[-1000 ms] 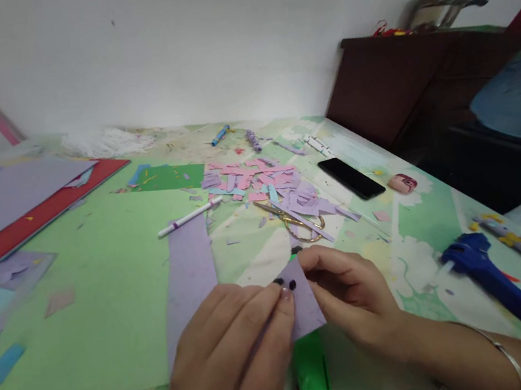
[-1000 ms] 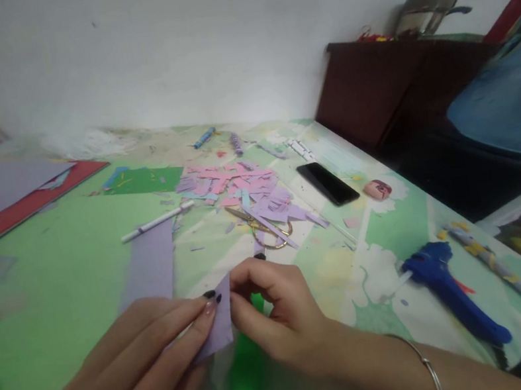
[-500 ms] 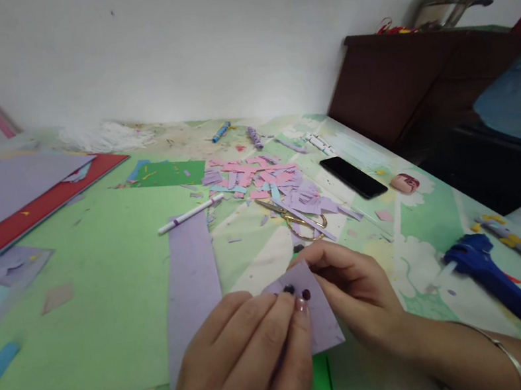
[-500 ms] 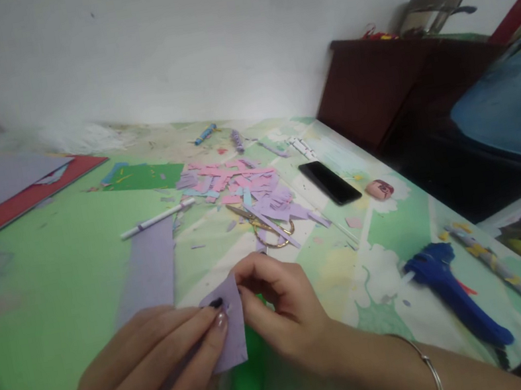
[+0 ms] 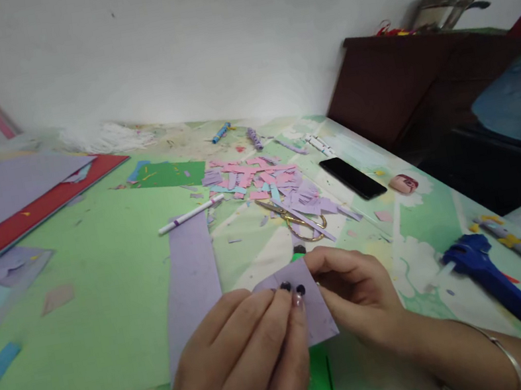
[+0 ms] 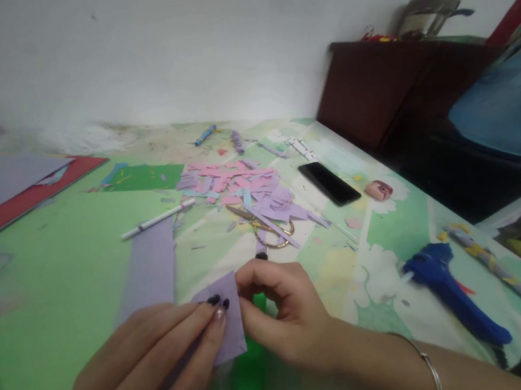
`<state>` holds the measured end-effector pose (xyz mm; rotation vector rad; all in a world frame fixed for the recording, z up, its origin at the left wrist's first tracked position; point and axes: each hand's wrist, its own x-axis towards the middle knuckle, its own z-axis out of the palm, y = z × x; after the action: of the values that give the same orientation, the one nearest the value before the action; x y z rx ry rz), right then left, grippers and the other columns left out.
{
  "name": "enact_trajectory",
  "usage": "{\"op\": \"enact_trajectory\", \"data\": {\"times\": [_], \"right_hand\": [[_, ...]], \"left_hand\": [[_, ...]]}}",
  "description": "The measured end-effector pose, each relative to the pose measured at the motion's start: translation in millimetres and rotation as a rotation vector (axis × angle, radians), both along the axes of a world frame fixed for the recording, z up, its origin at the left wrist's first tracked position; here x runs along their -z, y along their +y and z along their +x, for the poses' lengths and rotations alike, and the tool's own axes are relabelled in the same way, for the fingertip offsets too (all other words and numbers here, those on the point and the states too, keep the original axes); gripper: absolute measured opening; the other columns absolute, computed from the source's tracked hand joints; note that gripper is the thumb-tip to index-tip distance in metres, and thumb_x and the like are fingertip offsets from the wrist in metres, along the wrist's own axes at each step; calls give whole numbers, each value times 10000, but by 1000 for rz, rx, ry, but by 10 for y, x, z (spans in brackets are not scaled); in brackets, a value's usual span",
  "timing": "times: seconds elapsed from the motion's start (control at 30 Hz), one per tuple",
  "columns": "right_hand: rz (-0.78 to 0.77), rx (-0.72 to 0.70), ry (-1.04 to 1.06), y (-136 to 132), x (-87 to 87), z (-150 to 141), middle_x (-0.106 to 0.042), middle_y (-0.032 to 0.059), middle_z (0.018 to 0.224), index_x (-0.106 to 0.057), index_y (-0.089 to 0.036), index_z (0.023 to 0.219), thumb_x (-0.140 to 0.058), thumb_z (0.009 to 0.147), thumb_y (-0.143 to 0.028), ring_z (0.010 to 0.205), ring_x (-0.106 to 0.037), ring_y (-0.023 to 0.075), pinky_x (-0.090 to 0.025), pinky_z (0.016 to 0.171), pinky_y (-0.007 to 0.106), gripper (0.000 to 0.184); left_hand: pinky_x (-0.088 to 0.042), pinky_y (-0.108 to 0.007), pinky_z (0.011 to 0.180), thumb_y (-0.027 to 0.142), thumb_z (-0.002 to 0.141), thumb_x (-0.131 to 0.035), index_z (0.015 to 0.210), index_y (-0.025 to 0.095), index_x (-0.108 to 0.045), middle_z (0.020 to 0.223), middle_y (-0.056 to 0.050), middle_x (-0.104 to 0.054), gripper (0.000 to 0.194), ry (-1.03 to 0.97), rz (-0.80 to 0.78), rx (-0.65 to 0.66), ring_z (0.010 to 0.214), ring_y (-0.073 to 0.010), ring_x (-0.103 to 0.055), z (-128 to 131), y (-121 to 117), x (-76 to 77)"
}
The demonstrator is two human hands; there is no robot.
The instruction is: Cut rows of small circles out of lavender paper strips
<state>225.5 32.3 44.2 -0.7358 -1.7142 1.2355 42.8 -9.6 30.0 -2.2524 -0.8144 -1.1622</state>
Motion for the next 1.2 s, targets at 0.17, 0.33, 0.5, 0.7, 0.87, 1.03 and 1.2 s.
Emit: {"op": "enact_trajectory", "data": {"times": [0.17, 0.33, 0.5, 0.7, 0.87, 1.03, 1.2], "right_hand": [[-43, 20, 15, -8, -17, -21, -500, -15, 638, -536, -175, 726, -527, 795, -98, 584, -484, 97, -404, 526, 208, 104], [-62, 30, 38, -10, -21, -37, -488, -27, 608, -526, -174, 681, -534, 732, -62, 551, -459, 87, -388, 500, 200, 123], [-19, 68, 52, -6, -28, -44, -491, -34, 590, -551, -173, 656, -532, 686, -28, 531, -462, 78, -395, 502, 196, 149], [-3, 89, 60, 12, -46, -49, -521, -28, 574, -560, -179, 644, -532, 656, -29, 524, -492, 87, -418, 496, 198, 152], [-35, 87, 61, -17, -42, -61, -541, -26, 585, -569, -173, 648, -526, 655, -32, 534, -502, 84, -414, 495, 189, 148], [61, 165, -69, 149, -26, 33, -571, -15, 607, -591, -161, 687, -519, 716, -90, 549, -505, 91, -410, 517, 207, 105], [233, 459, -595, 582, 28, 260, -613, 4, 719, -612, -160, 794, -541, 745, -103, 656, -544, 128, -416, 645, 258, 104]], "left_hand": [[-562, -374, 899, 110, 897, -502, 960, 147, -668, 1004, -75, -724, 181, 11, 18, 5, 1050, -210, -638, 2, -2, 14], [-549, -385, 922, 116, 881, -538, 967, 134, -669, 1024, -89, -718, 158, 18, 6, 12, 1051, -220, -639, 8, -10, 28], [-557, -380, 916, 101, 892, -504, 972, 141, -674, 1018, -81, -724, 193, 27, 5, 10, 1043, -213, -641, 8, -10, 15], [-553, -385, 932, 157, 870, -581, 979, 162, -682, 1042, -77, -721, 148, 13, -13, 14, 1067, -225, -634, -9, -16, 40], [-560, -388, 903, 136, 885, -539, 979, 163, -677, 1019, -72, -728, 169, -1, -20, 4, 1031, -219, -649, -8, -8, 15], [-567, -285, 838, 131, 876, -545, 986, 130, -673, 939, -67, -744, 169, -54, -140, -17, 897, -183, -693, -26, 30, -132], [-562, -221, 630, 287, 839, -597, 864, 250, -689, 769, 40, -733, 103, -551, -598, -310, 644, -134, -678, -24, 133, -254]]}}
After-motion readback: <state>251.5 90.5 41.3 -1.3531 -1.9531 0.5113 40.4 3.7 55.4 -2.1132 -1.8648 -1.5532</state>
